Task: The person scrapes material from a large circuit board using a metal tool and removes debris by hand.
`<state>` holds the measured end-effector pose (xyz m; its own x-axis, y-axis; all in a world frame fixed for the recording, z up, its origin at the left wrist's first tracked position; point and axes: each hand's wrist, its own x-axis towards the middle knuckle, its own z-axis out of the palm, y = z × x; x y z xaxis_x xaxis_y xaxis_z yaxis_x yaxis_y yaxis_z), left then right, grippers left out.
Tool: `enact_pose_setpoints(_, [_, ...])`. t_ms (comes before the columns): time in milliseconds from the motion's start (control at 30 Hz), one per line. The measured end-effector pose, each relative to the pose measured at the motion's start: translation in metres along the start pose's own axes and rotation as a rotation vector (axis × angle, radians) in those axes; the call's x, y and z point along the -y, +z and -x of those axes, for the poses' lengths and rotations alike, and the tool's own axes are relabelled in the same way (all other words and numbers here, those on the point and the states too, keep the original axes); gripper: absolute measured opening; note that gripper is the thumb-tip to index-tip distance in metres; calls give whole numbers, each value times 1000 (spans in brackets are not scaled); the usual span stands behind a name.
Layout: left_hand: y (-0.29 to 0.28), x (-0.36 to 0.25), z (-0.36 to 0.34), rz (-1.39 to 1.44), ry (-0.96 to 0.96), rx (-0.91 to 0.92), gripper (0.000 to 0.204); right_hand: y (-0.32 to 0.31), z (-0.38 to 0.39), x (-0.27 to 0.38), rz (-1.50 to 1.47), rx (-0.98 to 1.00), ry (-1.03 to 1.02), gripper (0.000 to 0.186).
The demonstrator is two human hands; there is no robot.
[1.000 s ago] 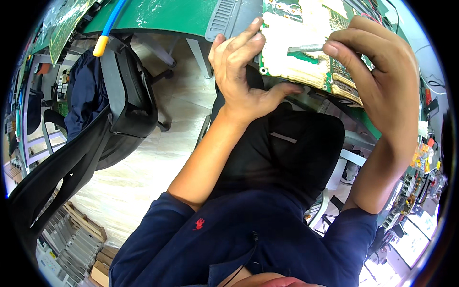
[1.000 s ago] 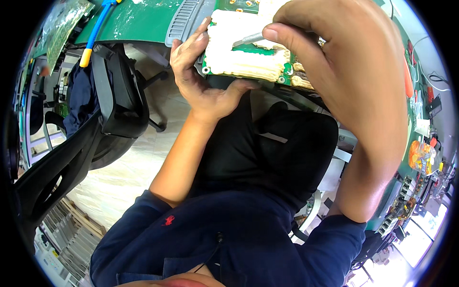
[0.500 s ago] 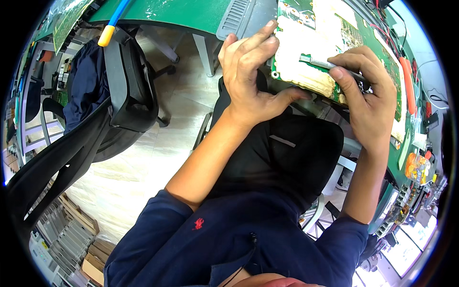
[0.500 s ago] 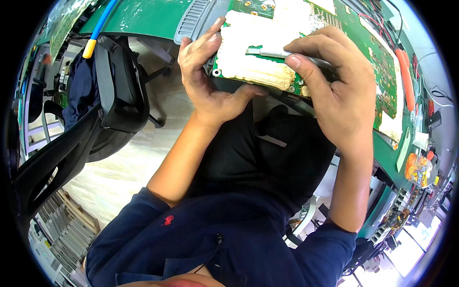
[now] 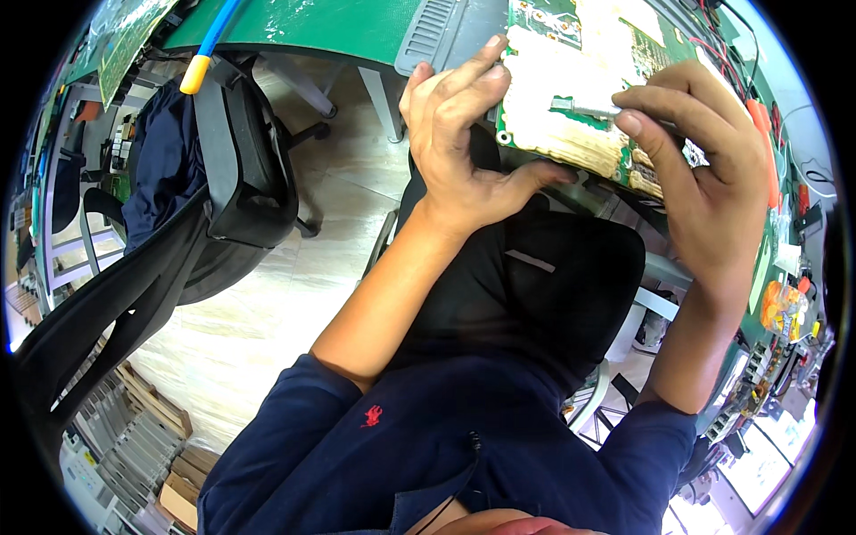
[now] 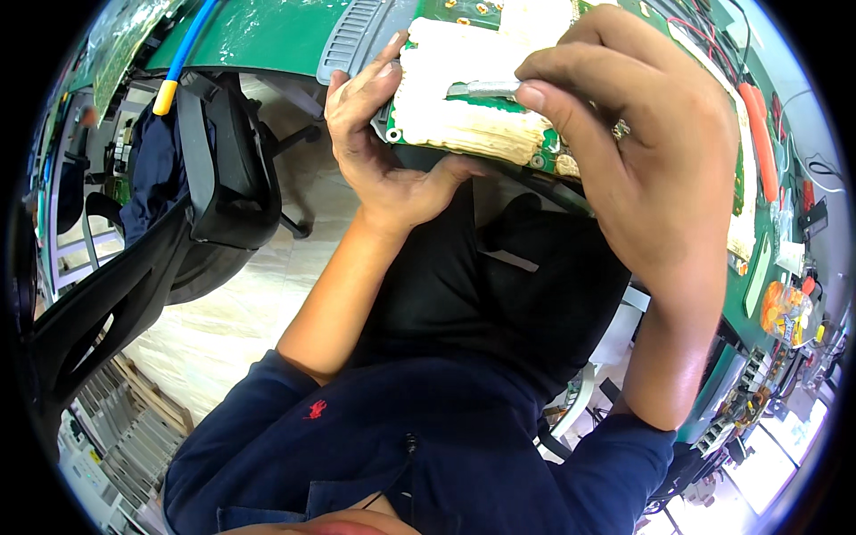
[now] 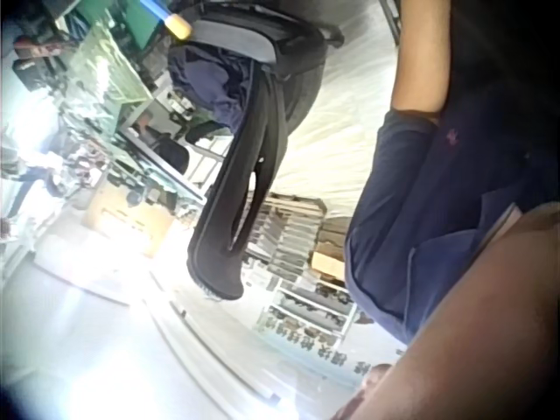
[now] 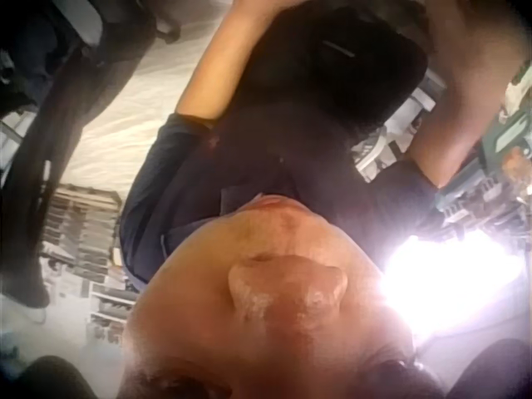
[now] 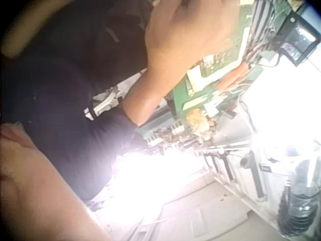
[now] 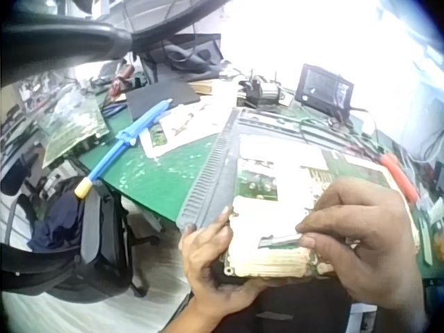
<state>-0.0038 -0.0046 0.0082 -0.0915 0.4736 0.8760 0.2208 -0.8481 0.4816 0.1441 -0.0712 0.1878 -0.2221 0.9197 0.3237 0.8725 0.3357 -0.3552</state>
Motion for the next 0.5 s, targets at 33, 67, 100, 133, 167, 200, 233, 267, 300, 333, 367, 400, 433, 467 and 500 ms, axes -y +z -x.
enact_pose_setpoints(33, [0, 1, 0, 0, 5, -4, 91, -2, -3, 4, 16, 14, 4, 11])
enact_pose_setpoints(67, [0, 2, 1, 1, 3, -1, 91, -4, -5, 4, 11, 32, -8, 11])
enact_pose_setpoints(100, [0, 2, 1, 9, 3, 2, 91, -7, -7, 3, 9, 48, -16, 11])
enact_pose_setpoints(133, [1, 2, 0, 16, 2, 6, 91, -9, -8, 3, 7, 64, -24, 10])
enact_pose_setpoints(167, [3, 2, -1, 25, 6, 5, 90, -10, -7, 3, 6, 66, -8, 11])
enact_pose_setpoints(200, [3, 2, -1, 26, 10, 2, 90, -11, -7, 3, 1, 70, 3, 12])
enact_pose_setpoints(233, [3, 2, -1, 29, 14, -1, 90, -11, -7, 3, -4, 74, 14, 12])
enact_pose_setpoints(267, [3, 2, -2, 24, 16, 5, 89, -10, -5, 0, -26, 61, 12, 13])
enact_pose_setpoints(300, [1, 3, -1, 9, 16, 6, 89, -5, -2, -7, -52, 52, 0, 14])
enact_pose_setpoints(333, [-1, 3, -1, -6, 17, 6, 88, 0, 1, -13, -78, 44, -12, 14])
enact_pose_setpoints(367, [-2, 3, 0, -20, 14, 11, 88, 4, 3, -16, -95, 31, 8, 14])
enact_pose_setpoints(400, [-2, 1, 0, -23, 7, 17, 87, 8, 7, -17, -106, 20, 38, 14])
enact_pose_setpoints(433, [-2, -1, 0, -27, 0, 23, 87, 10, 10, -18, -118, 10, 67, 14])
enact_pose_setpoints(467, [-4, -2, 0, -19, -8, 56, 89, 13, 11, -17, -116, -3, 77, 14])
enact_pose_setpoints(500, [-6, -3, -1, -9, -16, 87, 91, 14, 12, -15, -112, -17, 87, 13])
